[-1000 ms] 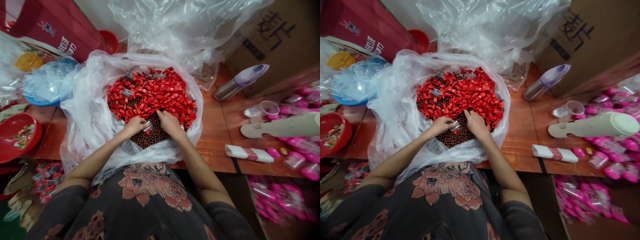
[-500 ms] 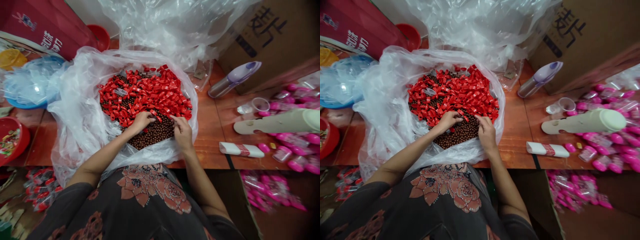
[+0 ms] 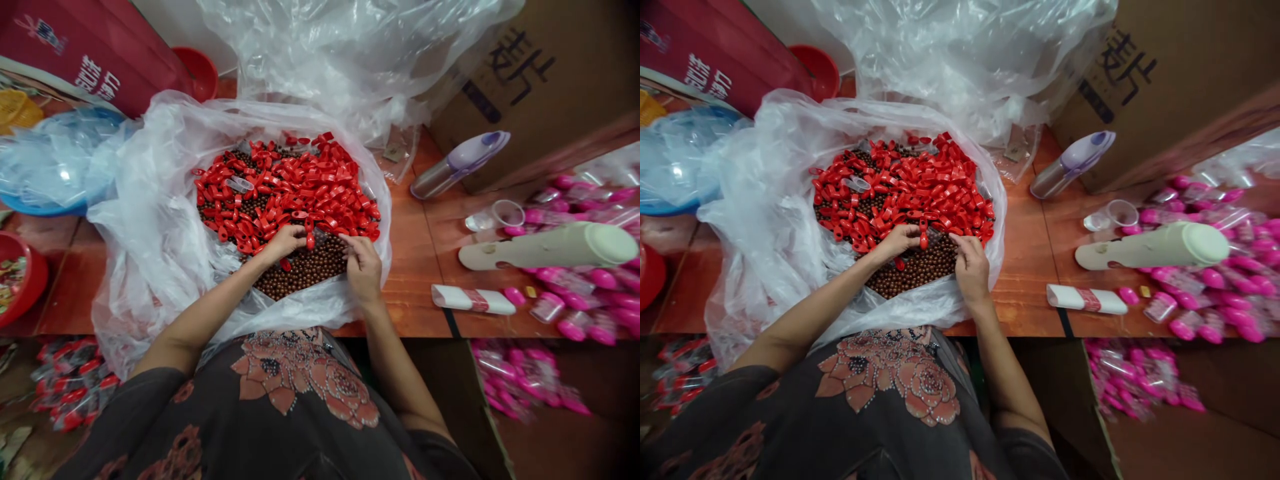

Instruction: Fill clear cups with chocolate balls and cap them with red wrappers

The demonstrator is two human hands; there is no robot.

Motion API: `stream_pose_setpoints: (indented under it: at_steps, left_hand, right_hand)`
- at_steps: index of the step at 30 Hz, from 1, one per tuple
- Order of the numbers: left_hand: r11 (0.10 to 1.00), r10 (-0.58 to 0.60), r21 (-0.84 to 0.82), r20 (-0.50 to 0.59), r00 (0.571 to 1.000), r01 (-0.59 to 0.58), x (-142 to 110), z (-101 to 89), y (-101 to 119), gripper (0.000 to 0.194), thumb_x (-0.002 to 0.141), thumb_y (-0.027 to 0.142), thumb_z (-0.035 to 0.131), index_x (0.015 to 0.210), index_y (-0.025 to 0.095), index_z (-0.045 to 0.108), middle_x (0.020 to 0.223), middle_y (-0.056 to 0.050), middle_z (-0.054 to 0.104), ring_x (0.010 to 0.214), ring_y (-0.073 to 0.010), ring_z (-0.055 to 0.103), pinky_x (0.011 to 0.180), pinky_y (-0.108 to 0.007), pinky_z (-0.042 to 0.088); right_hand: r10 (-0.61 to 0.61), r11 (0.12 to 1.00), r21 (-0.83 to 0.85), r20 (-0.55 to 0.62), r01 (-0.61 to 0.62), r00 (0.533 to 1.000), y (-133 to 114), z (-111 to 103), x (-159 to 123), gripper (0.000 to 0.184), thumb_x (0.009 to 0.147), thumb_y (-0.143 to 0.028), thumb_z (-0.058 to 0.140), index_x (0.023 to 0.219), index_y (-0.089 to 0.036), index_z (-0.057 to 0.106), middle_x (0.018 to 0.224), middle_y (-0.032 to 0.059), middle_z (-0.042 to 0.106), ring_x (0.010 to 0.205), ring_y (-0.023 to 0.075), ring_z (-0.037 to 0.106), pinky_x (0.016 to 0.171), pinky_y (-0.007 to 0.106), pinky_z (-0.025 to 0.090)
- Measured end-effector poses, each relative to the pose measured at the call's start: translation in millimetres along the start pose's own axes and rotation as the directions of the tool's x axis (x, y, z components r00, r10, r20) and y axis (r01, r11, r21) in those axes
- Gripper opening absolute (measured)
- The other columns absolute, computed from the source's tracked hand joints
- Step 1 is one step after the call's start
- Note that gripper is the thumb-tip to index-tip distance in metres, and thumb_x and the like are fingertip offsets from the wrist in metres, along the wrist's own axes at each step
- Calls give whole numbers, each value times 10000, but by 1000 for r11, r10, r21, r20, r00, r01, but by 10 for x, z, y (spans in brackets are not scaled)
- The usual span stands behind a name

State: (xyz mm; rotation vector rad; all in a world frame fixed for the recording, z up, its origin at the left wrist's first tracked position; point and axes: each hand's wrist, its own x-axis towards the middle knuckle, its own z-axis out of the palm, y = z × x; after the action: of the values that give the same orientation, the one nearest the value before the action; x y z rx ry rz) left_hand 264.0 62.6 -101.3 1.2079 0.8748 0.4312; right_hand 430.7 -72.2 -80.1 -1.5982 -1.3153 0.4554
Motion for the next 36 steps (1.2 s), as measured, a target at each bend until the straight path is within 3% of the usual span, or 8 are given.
stream_pose_setpoints:
  at_steps: [7,12,19,24,26,29,31,36]
  left_hand:
    - [963,-85,-252,54,995,96,-218,-22,141,419,550,251,876,891,95,690,827,-51,711,733,-139,658,691,-250,529]
    - [935,-56,-346,75,996,78,-406,-41,206,464,592,283,881,967,112,667,904,-65,713,785,-147,671,709,-271,554]
    - [929,22,-368,-27,999,-30,-549,-51,262,490,572,258,891,988,123,670,963,-55,702,861,-159,665,775,-291,567]
    - [924,48,-377,-49,998,-63,-725,-107,265,490,591,297,877,1017,141,690,980,-54,697,870,-166,663,788,-294,561]
    - [916,64,-392,-60,996,-82,-808,-138,255,456,594,304,875,980,140,696,957,-41,691,842,-148,655,777,-284,565]
    - [914,63,-396,-81,995,-90,-909,-180,239,420,604,304,869,949,134,702,921,-29,680,807,-128,640,769,-279,568]
    - [917,46,-391,-86,995,-76,-951,-201,229,440,608,290,865,990,138,707,928,-30,679,808,-126,636,770,-284,566]
    - [931,47,-360,-61,997,-66,-969,-225,173,465,622,285,850,1040,139,706,994,-58,690,858,-160,643,791,-318,549]
  right_hand:
    - [-40,998,-47,-12,40,999,-69,31,45,336,945,-194,454,1200,-292,649,1070,50,641,1011,187,612,943,416,507]
    - [-89,993,-75,1,89,996,-149,73,106,343,958,-191,429,1221,-275,632,1100,64,653,1025,190,622,940,412,508]
    - [-157,986,-60,8,157,988,-339,157,273,353,957,-179,407,1220,-250,631,1099,74,645,1039,188,613,948,391,496]
    - [-20,1000,-18,105,22,994,-306,317,496,310,950,-311,460,1186,-236,646,1130,81,678,1020,208,635,929,390,501]
    - [104,990,63,240,-123,965,-301,416,567,343,938,-414,484,1197,-246,633,1093,75,700,938,204,656,839,367,531]
    - [240,885,247,482,-394,843,-382,561,631,518,918,-608,435,1244,-238,591,998,75,728,834,195,674,710,324,538]
    - [243,800,326,592,-503,769,-481,633,653,611,892,-688,412,1249,-223,588,972,80,734,864,201,678,713,316,532]
    - [116,781,405,654,-475,748,-649,743,671,484,763,-521,714,1140,-224,649,893,15,709,819,153,642,776,291,497]
